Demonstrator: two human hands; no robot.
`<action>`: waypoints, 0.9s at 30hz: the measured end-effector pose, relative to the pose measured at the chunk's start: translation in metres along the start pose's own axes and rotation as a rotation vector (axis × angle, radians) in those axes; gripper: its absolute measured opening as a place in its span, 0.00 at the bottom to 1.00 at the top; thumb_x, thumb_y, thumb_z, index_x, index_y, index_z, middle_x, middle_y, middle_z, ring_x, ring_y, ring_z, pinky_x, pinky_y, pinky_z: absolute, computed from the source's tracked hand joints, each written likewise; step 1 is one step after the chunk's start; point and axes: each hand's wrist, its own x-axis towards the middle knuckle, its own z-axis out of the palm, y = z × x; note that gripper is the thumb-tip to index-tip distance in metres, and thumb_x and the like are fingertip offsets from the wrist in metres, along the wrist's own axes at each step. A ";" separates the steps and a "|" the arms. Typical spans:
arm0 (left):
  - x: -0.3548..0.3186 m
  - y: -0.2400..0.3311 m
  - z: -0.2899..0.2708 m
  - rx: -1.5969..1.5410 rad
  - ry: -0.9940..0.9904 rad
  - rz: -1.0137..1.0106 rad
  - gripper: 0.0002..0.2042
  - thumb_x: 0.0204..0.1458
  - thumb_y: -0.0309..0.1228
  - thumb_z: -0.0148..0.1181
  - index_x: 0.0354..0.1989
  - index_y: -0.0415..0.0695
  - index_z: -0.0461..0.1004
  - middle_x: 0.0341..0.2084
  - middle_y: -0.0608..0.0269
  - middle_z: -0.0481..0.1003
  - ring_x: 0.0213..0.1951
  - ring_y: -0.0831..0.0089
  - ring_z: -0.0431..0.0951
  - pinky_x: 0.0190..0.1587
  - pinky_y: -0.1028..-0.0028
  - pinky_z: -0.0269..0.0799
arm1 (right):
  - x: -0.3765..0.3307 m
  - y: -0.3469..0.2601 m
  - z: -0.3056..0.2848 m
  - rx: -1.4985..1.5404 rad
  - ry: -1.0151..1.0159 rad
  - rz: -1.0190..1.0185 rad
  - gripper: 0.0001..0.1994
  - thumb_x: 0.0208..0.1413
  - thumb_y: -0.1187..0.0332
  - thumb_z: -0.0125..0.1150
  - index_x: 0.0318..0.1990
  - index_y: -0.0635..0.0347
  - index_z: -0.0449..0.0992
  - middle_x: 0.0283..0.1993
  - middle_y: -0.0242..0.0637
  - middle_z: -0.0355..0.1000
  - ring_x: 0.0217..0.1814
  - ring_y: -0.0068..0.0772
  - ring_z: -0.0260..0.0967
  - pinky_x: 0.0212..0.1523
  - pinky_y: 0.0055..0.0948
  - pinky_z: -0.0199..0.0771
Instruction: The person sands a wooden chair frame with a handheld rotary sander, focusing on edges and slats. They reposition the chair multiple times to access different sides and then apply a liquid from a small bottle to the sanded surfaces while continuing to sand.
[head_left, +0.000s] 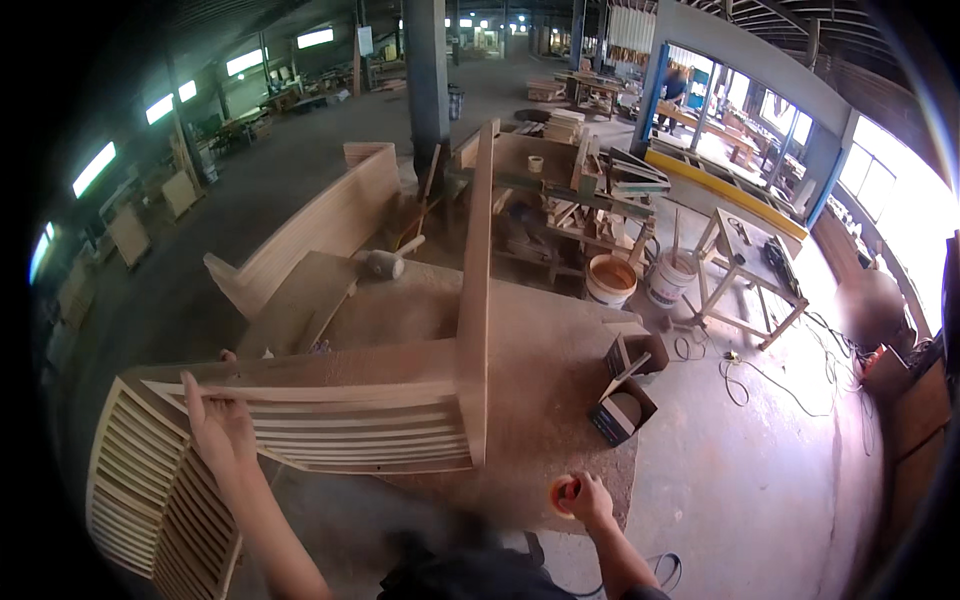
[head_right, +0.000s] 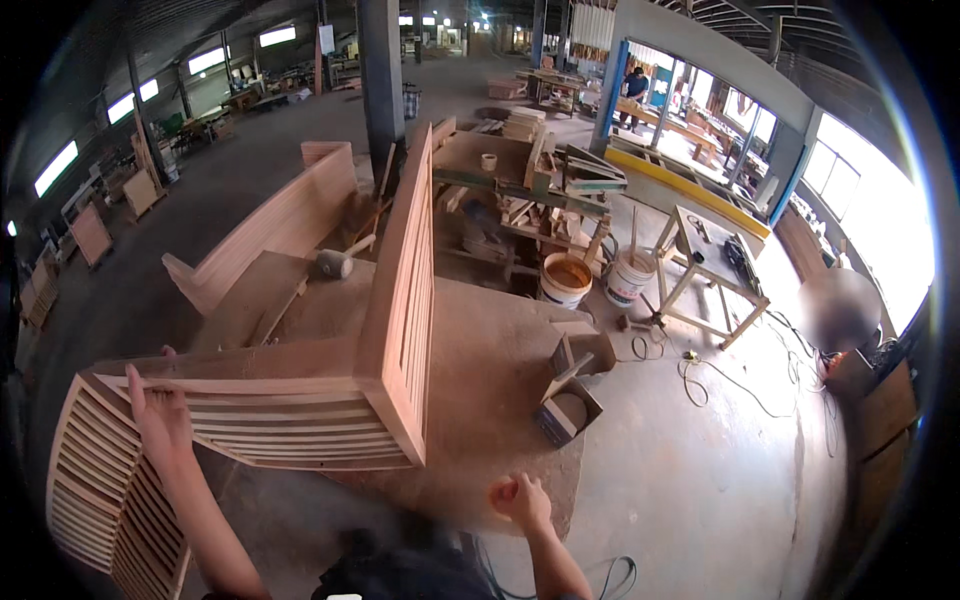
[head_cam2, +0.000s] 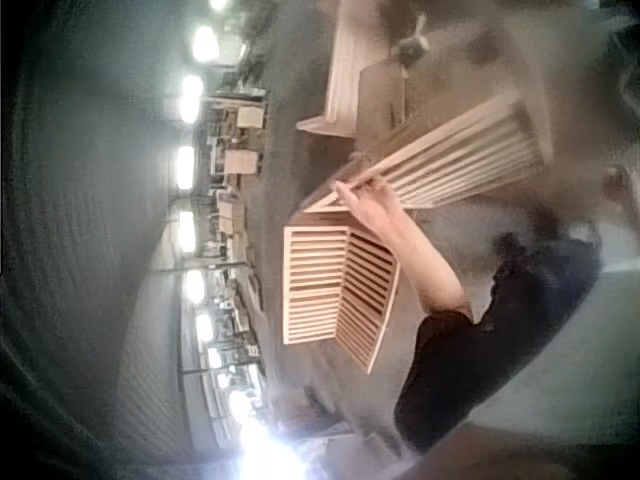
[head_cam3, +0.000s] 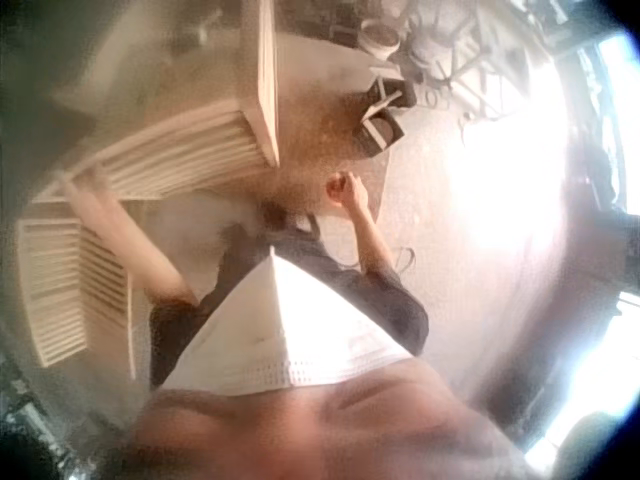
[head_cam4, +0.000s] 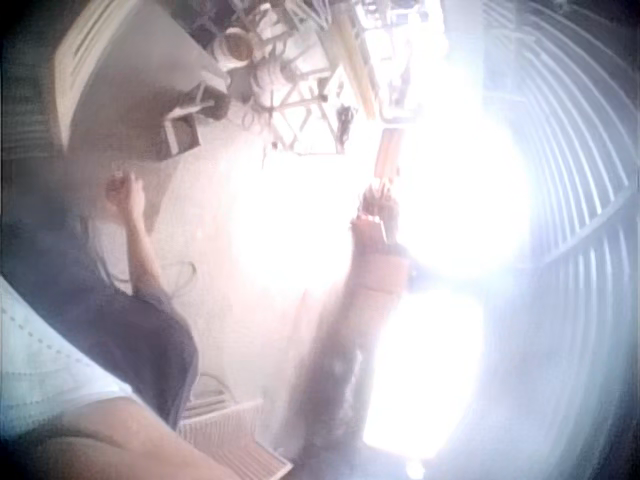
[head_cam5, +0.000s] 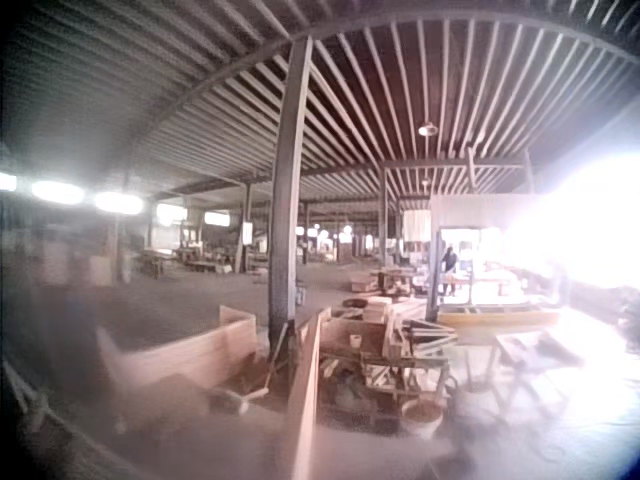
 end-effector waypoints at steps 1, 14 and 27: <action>-0.005 -0.004 0.027 -0.010 0.021 -0.009 0.26 0.70 0.41 0.61 0.67 0.39 0.62 0.54 0.51 0.73 0.58 0.66 0.75 0.70 0.64 0.70 | -0.006 0.008 0.005 -0.033 0.027 0.015 0.32 0.41 0.53 0.80 0.57 0.45 0.79 0.53 0.50 0.76 0.54 0.57 0.78 0.53 0.49 0.81; -0.009 -0.043 0.101 -0.080 0.171 0.064 0.12 0.69 0.39 0.62 0.39 0.45 0.69 0.33 0.65 0.70 0.37 0.73 0.73 0.42 0.71 0.75 | 0.008 0.044 0.026 -0.214 0.205 0.012 0.17 0.56 0.53 0.69 0.46 0.54 0.81 0.46 0.51 0.81 0.51 0.58 0.79 0.49 0.51 0.79; -0.029 -0.060 0.194 0.160 -0.203 -0.034 0.21 0.65 0.42 0.67 0.61 0.44 0.71 0.33 0.69 0.68 0.33 0.76 0.70 0.37 0.71 0.71 | 0.129 -0.091 -0.073 1.744 0.086 -0.032 0.32 0.75 0.40 0.47 0.68 0.61 0.72 0.58 0.39 0.77 0.58 0.33 0.73 0.60 0.36 0.73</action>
